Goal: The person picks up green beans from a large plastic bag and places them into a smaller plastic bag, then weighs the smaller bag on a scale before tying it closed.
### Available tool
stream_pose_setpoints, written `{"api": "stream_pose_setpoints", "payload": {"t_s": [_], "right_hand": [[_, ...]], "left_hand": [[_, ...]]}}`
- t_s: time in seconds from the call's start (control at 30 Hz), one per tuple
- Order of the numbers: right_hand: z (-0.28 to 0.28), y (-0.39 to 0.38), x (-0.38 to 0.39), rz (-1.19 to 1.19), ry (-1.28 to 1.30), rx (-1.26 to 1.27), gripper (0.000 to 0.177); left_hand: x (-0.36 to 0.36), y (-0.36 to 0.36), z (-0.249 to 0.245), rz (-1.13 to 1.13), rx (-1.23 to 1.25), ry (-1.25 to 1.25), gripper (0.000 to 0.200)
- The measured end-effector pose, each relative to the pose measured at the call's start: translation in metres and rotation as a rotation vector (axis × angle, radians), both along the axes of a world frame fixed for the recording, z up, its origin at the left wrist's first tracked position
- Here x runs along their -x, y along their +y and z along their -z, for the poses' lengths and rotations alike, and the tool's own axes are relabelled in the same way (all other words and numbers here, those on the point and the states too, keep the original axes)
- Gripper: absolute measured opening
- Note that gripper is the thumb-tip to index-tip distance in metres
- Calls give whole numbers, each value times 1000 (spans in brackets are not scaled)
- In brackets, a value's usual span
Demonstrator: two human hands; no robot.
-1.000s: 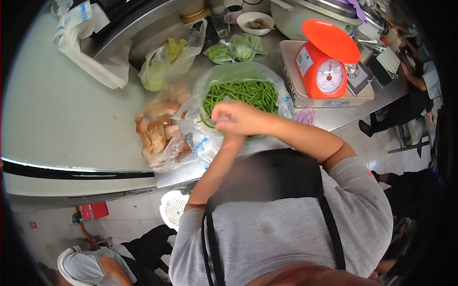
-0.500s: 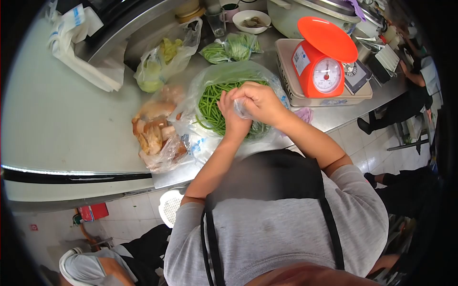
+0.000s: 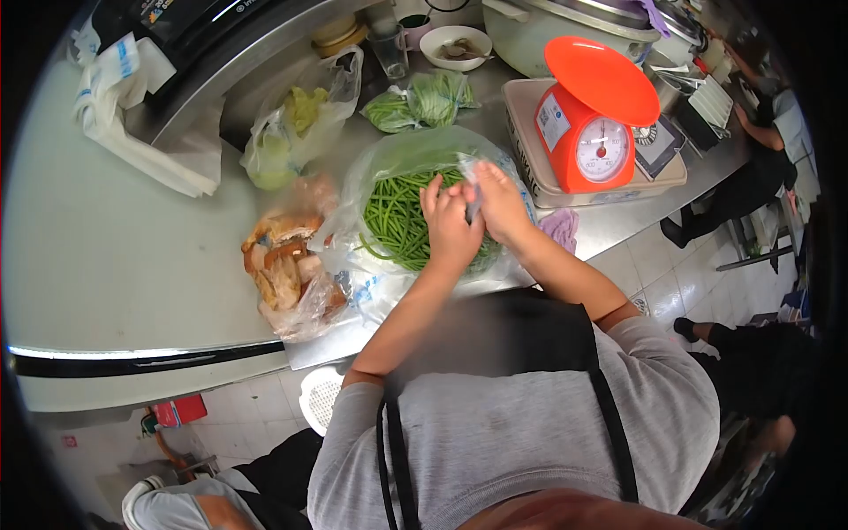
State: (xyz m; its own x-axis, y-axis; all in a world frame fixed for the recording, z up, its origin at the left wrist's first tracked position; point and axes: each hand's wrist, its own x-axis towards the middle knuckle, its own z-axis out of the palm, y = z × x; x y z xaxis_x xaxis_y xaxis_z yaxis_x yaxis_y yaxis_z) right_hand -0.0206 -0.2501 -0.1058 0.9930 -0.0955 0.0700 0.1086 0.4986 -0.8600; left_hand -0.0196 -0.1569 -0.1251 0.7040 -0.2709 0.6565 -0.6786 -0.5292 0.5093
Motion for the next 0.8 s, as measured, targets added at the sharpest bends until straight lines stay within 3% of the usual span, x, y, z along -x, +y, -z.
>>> {"api": "stream_pose_setpoints", "payload": {"t_s": [0.07,0.1,0.2,0.3,0.37,0.43,0.47,0.5,0.6,0.8], "right_hand": [[-6,-3,-1,22,151,-282,21],[-9,-3,-1,51,194,-301,20],[-13,-12,-5,36,149,-40,12],[-56,-38,-2,528,-693,1307,14],[-76,-41,8,442,-906,1686,16],[-74,-49,13,167,-853,1961,14],[-64,-61,10,-50,-688,2029,10],[-62,-69,8,-262,-519,2080,8],[-69,-78,10,-297,-488,2028,12],[-123,-84,25,-553,-457,1526,21]], "left_hand": [[6,-2,0,-33,-65,-38,22],[7,-2,2,-45,-83,-53,21],[5,3,-1,-41,-168,-99,17],[5,3,-7,-36,-189,-107,15],[8,3,-10,-40,-201,-108,14],[10,4,-13,-38,-238,-122,13],[9,5,-14,0,-245,-91,13],[6,7,-15,37,-250,-65,13],[1,13,-27,154,-191,115,13],[26,34,-114,357,-202,427,13]]}}
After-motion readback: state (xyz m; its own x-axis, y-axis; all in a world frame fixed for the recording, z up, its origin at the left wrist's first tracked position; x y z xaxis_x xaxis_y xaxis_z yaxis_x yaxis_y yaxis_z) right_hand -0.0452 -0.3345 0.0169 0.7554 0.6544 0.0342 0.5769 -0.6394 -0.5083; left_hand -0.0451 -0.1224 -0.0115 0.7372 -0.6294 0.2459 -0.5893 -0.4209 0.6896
